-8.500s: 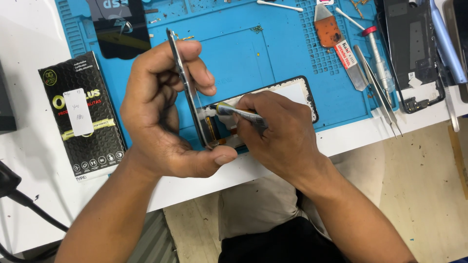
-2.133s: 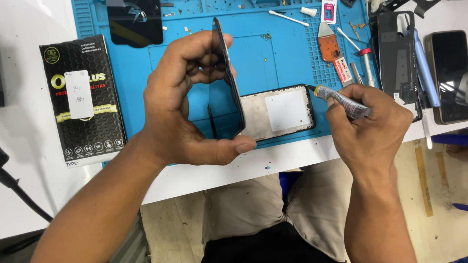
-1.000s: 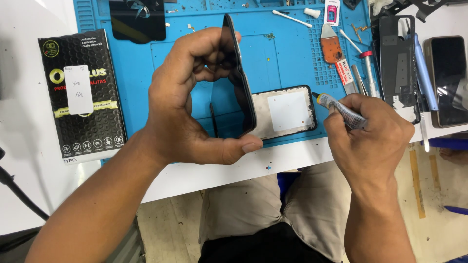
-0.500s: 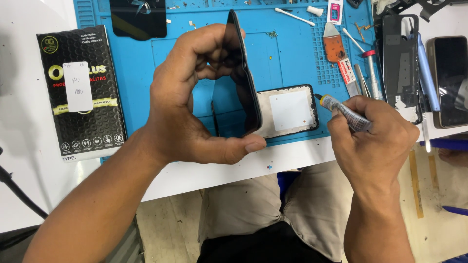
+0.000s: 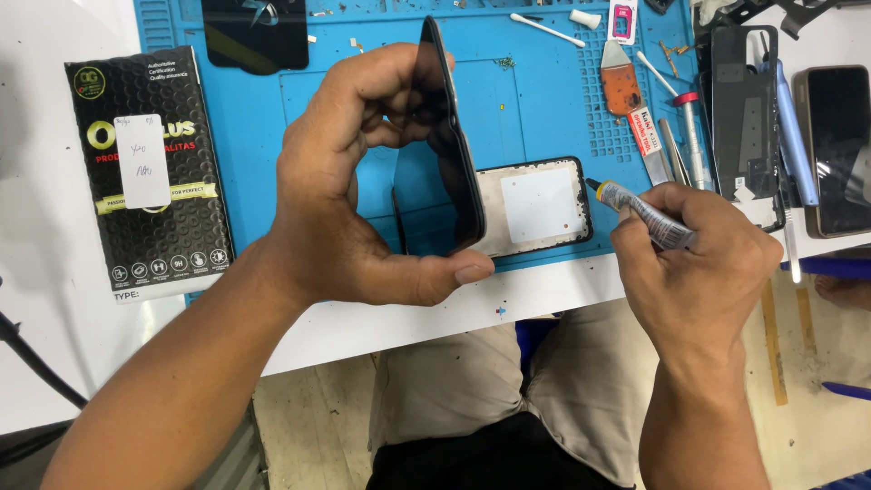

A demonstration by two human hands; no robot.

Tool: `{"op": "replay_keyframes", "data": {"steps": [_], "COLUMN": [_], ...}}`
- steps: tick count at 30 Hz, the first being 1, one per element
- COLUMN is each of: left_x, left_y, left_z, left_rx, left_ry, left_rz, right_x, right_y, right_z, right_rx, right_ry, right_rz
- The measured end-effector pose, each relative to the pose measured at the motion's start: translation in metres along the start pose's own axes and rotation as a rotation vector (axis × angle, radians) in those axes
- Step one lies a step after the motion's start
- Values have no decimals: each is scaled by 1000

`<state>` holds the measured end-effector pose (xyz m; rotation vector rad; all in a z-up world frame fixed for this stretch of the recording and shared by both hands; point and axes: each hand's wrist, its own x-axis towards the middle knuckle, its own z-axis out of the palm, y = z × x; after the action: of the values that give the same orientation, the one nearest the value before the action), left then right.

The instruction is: Replacing a smartphone screen by applying adhesive to the frame and fitting the new display panel

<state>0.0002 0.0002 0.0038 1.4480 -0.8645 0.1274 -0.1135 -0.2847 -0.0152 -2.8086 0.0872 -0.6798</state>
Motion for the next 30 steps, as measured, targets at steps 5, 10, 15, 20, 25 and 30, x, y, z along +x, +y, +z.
{"op": "replay_keyframes", "data": {"steps": [5, 10, 15, 20, 25, 30], "left_x": [0, 0, -1, -1, -1, -3], "left_y": [1, 0, -1, -1, -2, -3], "left_z": [0, 0, 0, 0, 0, 0], "left_rx": [-4, 5, 13, 7, -3, 27], "left_ry": [-5, -3, 4, -1, -4, 0], "left_rz": [-7, -4, -7, 0, 4, -25], "right_x": [-2, -2, -3, -4, -3, 0], "right_y": [1, -1, -1, 2, -4, -7], "right_z": [0, -2, -3, -2, -4, -4], "right_rx": [7, 13, 11, 13, 152, 400], "right_ry": [2, -5, -11, -13, 12, 75], "right_rz": [-2, 26, 23, 35, 147, 220]}}
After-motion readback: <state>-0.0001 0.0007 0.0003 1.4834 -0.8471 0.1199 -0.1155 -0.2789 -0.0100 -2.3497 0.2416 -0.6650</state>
